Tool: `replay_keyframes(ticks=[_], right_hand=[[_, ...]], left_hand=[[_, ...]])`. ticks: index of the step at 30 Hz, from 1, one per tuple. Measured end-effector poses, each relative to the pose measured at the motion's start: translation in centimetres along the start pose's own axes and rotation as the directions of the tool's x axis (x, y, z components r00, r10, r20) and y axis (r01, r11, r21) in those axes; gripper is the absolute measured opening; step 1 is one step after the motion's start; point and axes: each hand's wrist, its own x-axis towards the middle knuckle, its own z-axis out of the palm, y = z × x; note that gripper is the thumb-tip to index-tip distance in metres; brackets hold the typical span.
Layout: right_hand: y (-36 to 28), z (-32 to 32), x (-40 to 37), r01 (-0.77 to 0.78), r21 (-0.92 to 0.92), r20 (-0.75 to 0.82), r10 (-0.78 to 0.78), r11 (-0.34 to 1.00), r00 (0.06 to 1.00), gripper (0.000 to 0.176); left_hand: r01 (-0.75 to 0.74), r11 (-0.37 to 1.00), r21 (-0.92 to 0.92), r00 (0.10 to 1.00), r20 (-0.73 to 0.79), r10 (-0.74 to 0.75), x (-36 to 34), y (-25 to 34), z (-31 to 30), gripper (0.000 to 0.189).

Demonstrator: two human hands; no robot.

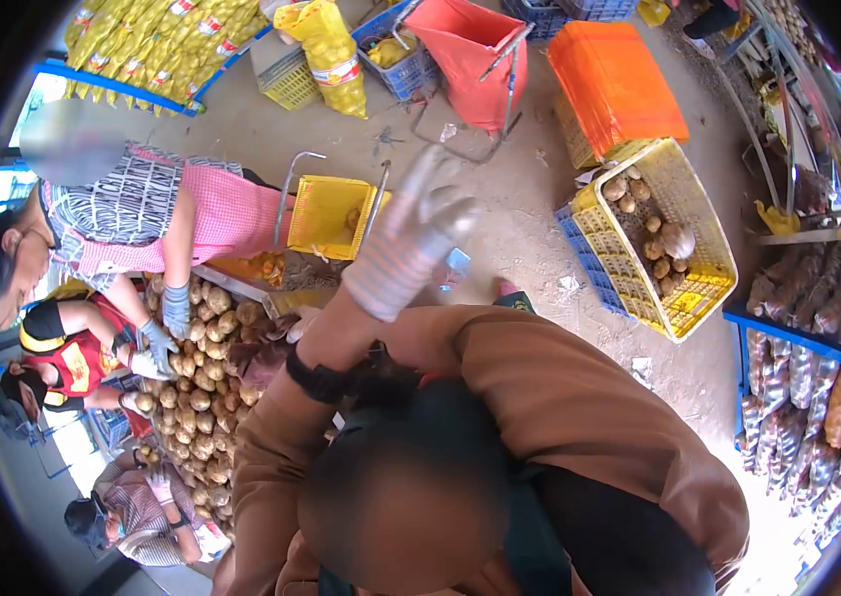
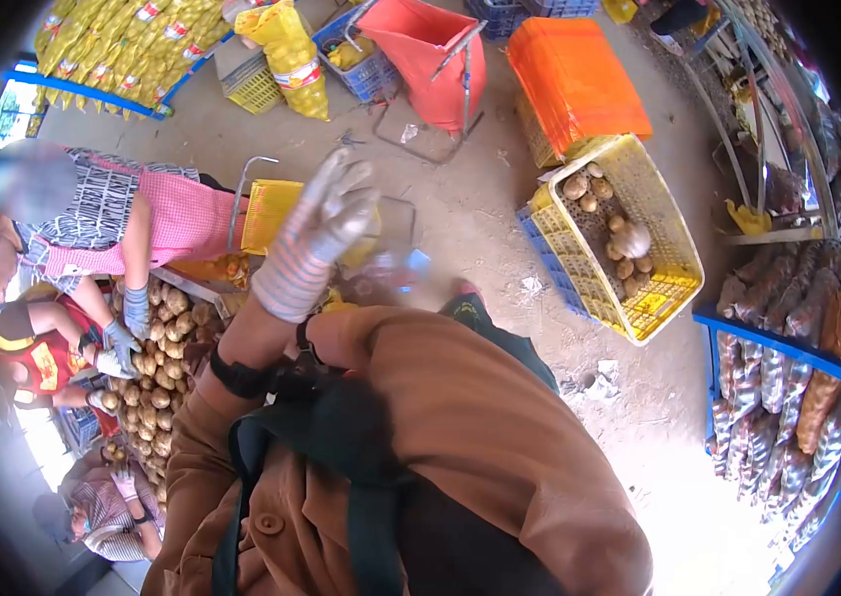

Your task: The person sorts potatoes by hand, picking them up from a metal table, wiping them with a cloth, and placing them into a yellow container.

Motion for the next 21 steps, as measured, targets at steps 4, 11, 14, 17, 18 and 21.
replay_keyframes(ticks=[4,11,14,17,18,21], right_hand=[[1.8,-0.7,1.9,0.014,-0.102,0.056,-0.008,0.995,0.998,0.015],[-0.5,1.4,6.1,0.346,-0.622,0.233,-0.255,0.703,0.938,0.048],[-1.1,2.8,9.1,0.532,-0.727,0.349,-0.435,0.433,0.83,0.049],[0.2,2.9,12.9,0.691,-0.706,0.588,-0.415,0.155,0.694,0.044],[0.3,3.8,12.8,0.711,-0.697,0.686,-0.37,-0.091,0.626,0.043],[-0.2,5.3,12.4,0.654,-0.698,0.716,-0.289,-0.293,0.636,0.043]], left_hand=[[0.105,0.953,0.284,0.961,-0.276,-0.024,-7.0,-0.4,-9.7,0.044],[0.485,0.842,0.236,0.489,-0.871,-0.038,-28.3,1.3,-21.0,0.03],[0.56,0.792,0.245,0.3,-0.95,0.083,-36.3,-0.9,-23.2,0.03],[0.811,0.49,0.32,0.239,-0.945,0.222,-41.2,0.7,-24.9,0.029],[0.851,0.413,0.325,0.239,-0.939,0.247,-42.8,1.1,-25.5,0.029],[0.906,0.314,0.285,0.177,-0.927,0.33,-46.5,0.3,-28.7,0.027]])
